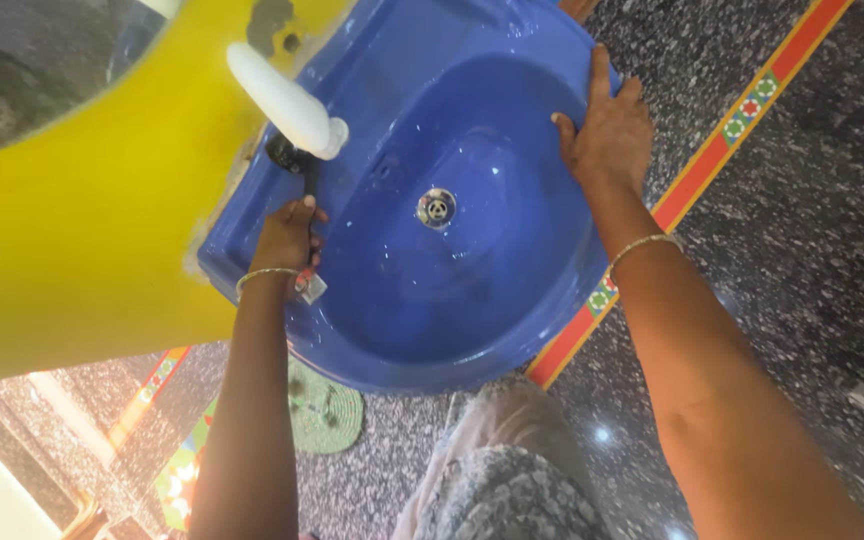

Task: The person scrubs the inside of a blue plastic washbasin and the white faucet using a small brush and running water. They repeatedly rinse the brush and scrub different areas of the basin and faucet.

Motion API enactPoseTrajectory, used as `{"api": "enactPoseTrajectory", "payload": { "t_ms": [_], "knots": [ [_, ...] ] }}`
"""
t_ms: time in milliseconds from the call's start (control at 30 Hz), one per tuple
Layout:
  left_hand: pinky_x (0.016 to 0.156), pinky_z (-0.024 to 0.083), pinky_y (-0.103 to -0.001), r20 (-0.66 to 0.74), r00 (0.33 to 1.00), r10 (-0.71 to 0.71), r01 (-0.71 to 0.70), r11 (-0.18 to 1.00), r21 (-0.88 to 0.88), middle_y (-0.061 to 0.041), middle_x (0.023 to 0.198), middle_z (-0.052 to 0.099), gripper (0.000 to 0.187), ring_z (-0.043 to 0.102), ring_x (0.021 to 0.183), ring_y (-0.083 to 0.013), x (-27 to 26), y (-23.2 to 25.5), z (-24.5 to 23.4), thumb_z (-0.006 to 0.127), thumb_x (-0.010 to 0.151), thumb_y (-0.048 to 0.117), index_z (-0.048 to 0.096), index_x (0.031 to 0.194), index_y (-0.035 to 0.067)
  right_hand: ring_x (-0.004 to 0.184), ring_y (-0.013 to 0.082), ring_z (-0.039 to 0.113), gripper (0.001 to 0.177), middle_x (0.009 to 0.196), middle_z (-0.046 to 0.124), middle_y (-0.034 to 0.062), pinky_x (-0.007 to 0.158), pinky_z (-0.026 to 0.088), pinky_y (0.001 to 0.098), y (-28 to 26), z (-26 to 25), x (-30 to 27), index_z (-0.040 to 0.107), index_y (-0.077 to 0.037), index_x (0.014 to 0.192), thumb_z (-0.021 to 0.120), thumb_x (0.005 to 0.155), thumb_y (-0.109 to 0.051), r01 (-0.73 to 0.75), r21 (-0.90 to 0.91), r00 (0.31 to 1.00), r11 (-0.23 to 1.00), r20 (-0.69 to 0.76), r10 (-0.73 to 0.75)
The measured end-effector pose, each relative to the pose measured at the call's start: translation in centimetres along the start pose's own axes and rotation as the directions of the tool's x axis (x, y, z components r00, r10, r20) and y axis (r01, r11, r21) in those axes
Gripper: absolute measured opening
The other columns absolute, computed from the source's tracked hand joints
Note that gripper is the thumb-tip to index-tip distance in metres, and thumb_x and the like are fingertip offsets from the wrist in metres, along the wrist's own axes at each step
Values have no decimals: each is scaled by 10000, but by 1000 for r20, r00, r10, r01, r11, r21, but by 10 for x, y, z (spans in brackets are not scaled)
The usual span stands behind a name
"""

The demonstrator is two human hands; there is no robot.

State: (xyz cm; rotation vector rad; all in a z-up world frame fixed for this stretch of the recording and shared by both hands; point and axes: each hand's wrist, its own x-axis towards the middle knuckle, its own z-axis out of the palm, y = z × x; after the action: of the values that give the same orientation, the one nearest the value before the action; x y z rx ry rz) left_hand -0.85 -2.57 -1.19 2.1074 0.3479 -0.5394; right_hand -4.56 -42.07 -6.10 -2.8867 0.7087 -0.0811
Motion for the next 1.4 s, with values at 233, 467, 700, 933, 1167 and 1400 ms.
{"api": "enactPoseTrajectory", "payload": {
  "t_ms": [233,467,700,933,1167,1400],
  "knots": [
    [348,334,-311,-29,999,-41,38,996,-84,-32,616,490,380,464,418,-138,9,-4,7,504,1046,421,633,981,70,1045,426,639,935,1288,491,272,893,542,485,-2,-4,-7,130,-203,1645,718,970,-471,-24,37,999,999,50,22],
    [350,326,-327,29,997,-77,80,988,-135,-36,612,483,376,441,408,-135,-8,-10,14,512,1048,425,625,976,74,1062,430,643,954,1305,496,280,919,536,477,1,-2,-2,131,-201,1646,731,959,-480,-6,44,1000,999,15,5],
    [411,415,-337,-80,994,78,-69,992,107,-54,597,552,397,534,428,-153,-2,-2,10,474,1049,404,655,950,65,1038,432,643,938,1338,469,312,881,540,467,0,-1,1,149,-202,1625,724,943,-492,-6,16,1000,1000,-4,6],
    [397,422,-360,-112,994,19,-9,996,92,-58,632,566,391,561,457,-153,1,14,14,478,1031,434,657,973,91,1077,426,640,935,1344,486,289,923,535,461,-1,-2,0,145,-195,1639,720,961,-485,-11,40,1000,999,15,11],
    [757,518,-514,-149,919,366,-230,802,551,-198,852,713,439,683,842,-420,-8,-14,4,450,1070,435,721,939,116,1078,429,639,933,1345,482,296,924,535,462,-1,-9,-1,147,-196,1640,730,961,-459,-10,65,999,998,36,8],
    [835,507,-532,-140,934,330,-207,816,539,-201,946,718,399,669,928,-449,21,-10,-24,475,1037,443,722,944,143,1092,439,628,930,1318,487,298,925,534,461,0,-8,-2,165,-190,1630,740,953,-465,0,53,1000,999,7,0]
  ]
}}
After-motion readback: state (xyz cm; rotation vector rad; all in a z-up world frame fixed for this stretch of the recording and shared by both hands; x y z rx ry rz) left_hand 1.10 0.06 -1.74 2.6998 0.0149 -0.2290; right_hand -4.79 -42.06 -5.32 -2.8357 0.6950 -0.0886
